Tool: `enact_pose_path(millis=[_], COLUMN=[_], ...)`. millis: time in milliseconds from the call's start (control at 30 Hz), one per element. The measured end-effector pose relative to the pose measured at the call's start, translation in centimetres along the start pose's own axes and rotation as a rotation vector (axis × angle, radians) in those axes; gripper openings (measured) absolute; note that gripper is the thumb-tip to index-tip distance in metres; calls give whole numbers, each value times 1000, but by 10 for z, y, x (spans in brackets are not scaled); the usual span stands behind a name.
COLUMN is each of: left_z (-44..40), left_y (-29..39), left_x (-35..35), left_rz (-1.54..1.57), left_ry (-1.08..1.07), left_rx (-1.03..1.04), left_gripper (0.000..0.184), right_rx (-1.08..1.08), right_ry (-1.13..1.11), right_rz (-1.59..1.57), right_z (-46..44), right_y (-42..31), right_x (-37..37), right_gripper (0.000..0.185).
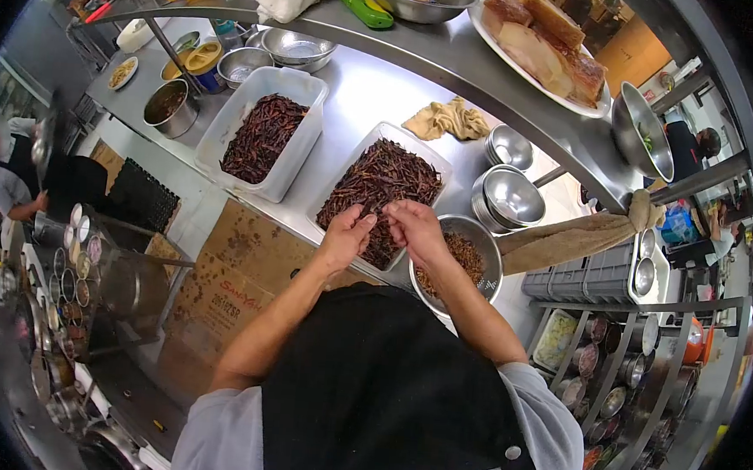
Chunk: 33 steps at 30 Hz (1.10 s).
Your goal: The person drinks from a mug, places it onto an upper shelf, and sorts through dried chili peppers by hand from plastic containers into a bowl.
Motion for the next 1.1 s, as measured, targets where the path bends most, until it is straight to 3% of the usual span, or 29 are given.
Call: enact_pose_path(millis=[67,100,167,367,433,467,500,533,600,667,733,800,867,900,967,1100], left_z=[-2,-7,-12,-18,-23,-24,-23,-21,-27,-29,-35,-34,-31,-30,-30,-36], left_y=[-2,-7,-9,-7,-2,-4,0,3,2,-4,-9,-8,-5,-3,-4,-18], left_x=[3,1,4,26,35,44,55,66,74,79,81,88,99,105,111,114], left_rz=[32,-68,-170,-95,-495,-504,-530,-552,-624,-635,-600,-436,-446,-454,-381,-85], left_ry=[-48,-55,-66,-160,-88,-111,-170,-228,-311,-401,-385,-373,-392,-409,-431,-535], left_rx=[-7,9,23,-151,18,14,122,231,169,-26,-74,-125,-109,-88,-160,-423], left_gripper=[15,16,16,20,22,22,22,23,23,19,19,19,19,19,18,17], right_rx=[-108,-110,-280,-615,-563,-510,-370,-373,-141,-146,-129,-156,-328,-328,-576,-627], right_ry=[-8,-4,-71,21,54,66,82,106,28,89,203,215,178,183,101,31], right_rz=[336,336,647,791,801,810,708,707,-177,-168,387,511,857,856,1008,1090], right_z=[-1,-1,2,30,36,40,42,48,60,77,92,96,101,101,104,105], right_y=[-4,-3,-13,-35,-35,-33,-30,-35,-31,-41,-50,-45,-50,-50,-63,-68], right_x=[-7,-10,-11,-14,-28,-36,-48,-59,-72,-83,-96,-105,-100,-98,-81,-77], right_gripper=[20,20,21,18,19,21,21,21,21,21,23,23,21,21,18,17])
Point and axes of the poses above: each hand's wrist, its own z-axis away from the middle knuckle, its own x-axis out of the palm, y = z × x, the point moved 5 cm from there along -z, towards the middle knuckle, and after that the axes turned 12 degrees about -x, right-handed, at the moved point
